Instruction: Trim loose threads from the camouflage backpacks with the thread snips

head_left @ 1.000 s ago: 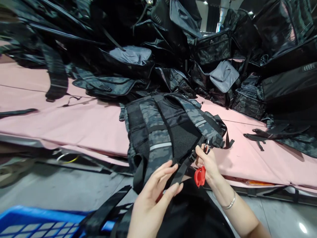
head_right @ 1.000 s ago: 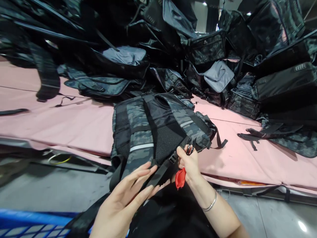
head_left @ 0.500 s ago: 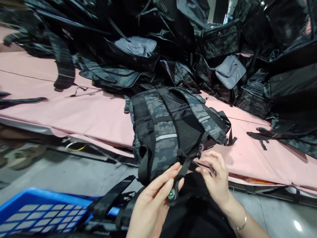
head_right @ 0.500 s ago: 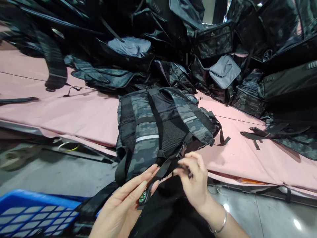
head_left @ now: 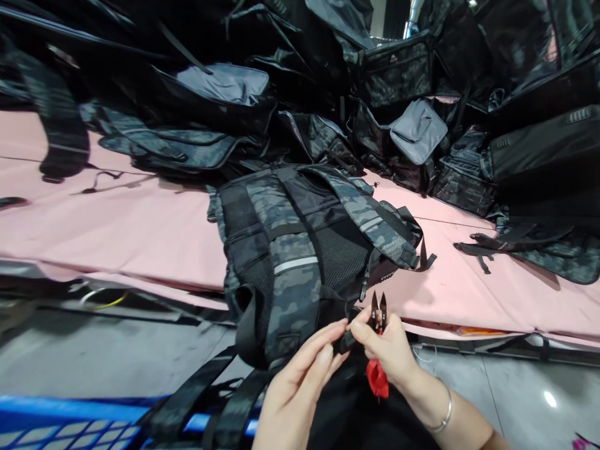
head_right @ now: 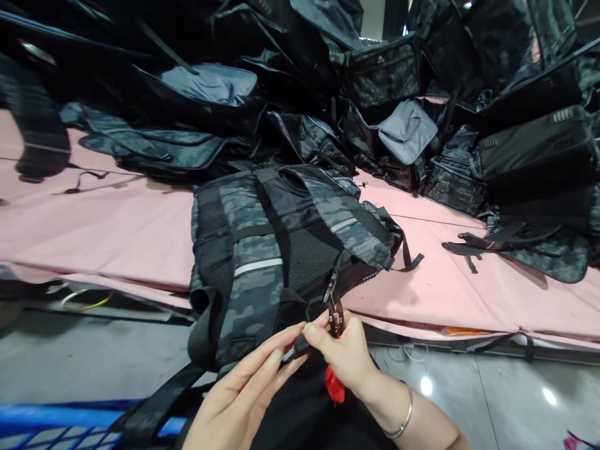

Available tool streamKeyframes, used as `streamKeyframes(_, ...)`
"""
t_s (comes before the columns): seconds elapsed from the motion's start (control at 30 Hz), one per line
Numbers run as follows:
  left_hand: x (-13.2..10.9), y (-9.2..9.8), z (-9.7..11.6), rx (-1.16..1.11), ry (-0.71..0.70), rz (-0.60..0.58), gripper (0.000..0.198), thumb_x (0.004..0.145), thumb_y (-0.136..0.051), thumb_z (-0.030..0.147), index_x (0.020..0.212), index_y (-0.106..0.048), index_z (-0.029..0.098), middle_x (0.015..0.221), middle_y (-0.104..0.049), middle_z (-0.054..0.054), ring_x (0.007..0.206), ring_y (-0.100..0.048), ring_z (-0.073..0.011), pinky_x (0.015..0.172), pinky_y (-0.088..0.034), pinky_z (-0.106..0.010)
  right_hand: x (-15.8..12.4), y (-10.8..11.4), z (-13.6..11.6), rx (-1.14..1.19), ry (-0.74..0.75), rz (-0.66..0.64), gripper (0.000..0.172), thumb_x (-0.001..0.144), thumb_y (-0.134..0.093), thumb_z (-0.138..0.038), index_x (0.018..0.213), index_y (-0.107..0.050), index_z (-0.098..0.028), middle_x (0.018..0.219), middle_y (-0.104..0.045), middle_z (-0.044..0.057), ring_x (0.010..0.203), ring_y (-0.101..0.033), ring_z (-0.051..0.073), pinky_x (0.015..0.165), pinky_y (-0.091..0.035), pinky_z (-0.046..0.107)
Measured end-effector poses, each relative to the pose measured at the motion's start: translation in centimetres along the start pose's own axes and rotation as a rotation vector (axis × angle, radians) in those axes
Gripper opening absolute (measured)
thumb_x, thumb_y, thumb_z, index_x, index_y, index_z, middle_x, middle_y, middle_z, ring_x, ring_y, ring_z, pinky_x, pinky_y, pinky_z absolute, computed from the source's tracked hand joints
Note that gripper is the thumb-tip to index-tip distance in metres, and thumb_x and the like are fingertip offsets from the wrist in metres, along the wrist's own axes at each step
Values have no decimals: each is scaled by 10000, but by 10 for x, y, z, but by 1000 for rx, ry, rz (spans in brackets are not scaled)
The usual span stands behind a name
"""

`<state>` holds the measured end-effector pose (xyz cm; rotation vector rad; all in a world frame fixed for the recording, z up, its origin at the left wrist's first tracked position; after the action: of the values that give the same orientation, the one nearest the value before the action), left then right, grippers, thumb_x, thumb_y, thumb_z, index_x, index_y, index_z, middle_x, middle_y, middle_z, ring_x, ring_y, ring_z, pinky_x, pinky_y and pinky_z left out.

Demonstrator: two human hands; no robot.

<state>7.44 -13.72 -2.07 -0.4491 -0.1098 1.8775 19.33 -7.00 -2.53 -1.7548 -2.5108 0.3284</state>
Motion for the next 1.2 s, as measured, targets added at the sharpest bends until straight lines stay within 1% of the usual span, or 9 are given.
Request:
streamKeyframes(0.2, -13, 7, 15, 474, -350, 139, 244, 770, -600, 418, 939, -693, 268, 1005, -687, -26, 911, -642, -210, 916, -493, -350, 6, 17, -1, -54, 84, 122, 296, 723, -675, -425, 658, -571, -155, 558, -476, -36, 461, -379, 56, 411, -311, 170)
streamKeyframes(0.4, 9, 65, 49, 627, -638, 683, 317, 773, -570, 452, 1007, -620, 244, 1006, -644, -36, 884, -604, -192, 865, -469, -314, 30, 103, -30, -25, 354, 772, 407, 647, -719, -478, 632, -441, -181, 469, -354, -99, 385, -303, 36, 366, -279, 170)
streamKeyframes(0.5, 47, 87, 50, 705, -499, 553, 493, 697, -590, 522, 1084, -587, 217, 969, -615, -59, 758, -594, -190, 638, -493, -291, 37, 131, -46, 34, 508, 915, 401, 655, -731, -436, 645, -410, -195, 456, -274, -127, 351, -234, 23, 338, -222, 162)
streamKeyframes(0.6, 75, 88, 52, 672, -376, 534, 474, 609, -663, 481, 1002, -616, 221, 738, -564, 12, 549, -502, -128, 534, -424, -254, 27, 122, -48, -64, 571, 999, 303, 701, -708, -405, 721, -517, -170, 477, -343, -99, 369, -312, 45, 349, -266, 173)
streamKeyframes(0.7, 88, 77, 52, 292, -262, 502, 367, 586, -683, 379, 913, -620, 225, 547, -446, 72, 431, -385, -86, 442, -334, -216, 10, 82, -34, -230, 585, 867, 197, 773, -645, -351, 778, -606, -158, 575, -508, -24, 463, -462, 86, 427, -387, 197)
streamKeyframes(0.77, 90, 69, 48, 72, -212, 445, 352, 637, -626, 397, 941, -603, 222, 499, -383, 86, 382, -337, -75, 384, -273, -200, 2, 45, -22, -356, 568, 528, 129, 815, -577, -269, 850, -662, -177, 692, -615, 26, 556, -552, 119, 513, -461, 222)
streamKeyframes(0.9, 87, 69, 30, -162, -180, 423, 378, 678, -620, 408, 1004, -578, 220, 497, -381, 88, 393, -390, -64, 393, -341, -175, 1, -18, 1, -604, 504, -127, 633, 731, -483, -43, 1315, -485, -288, 757, -694, 0, 577, -617, 149, 619, -522, 272)
streamKeyframes(1.07, 66, 133, 15, -388, -168, 631, 69, 804, -530, 252, 789, -581, 207, 705, -630, 41, 624, -586, -85, 620, -519, -214, 23, -23, 15, -864, 543, -60, 786, 635, -429, 24, 1326, -465, -348, 925, -719, -2, 802, -687, 201, 736, -540, 300)
streamKeyframes(1.2, 25, 208, 23, -114, -259, 875, 237, 829, -485, 255, 602, -521, 197, 497, -582, 44, 512, -540, -122, 507, -509, -276, 36, -3, 19, -919, 603, 78, 704, 652, -407, 20, 1242, -560, -332, 966, -714, -17, 830, -686, 172, 759, -538, 255)
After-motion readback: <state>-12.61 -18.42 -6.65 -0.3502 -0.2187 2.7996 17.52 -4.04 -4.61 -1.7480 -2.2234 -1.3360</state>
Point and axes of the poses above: each hand's wrist, its own x-axis towards the middle knuckle, its own y-axis out of the back of the hand, z = x × y, the point moved 2 cm from there along x, towards the middle knuckle
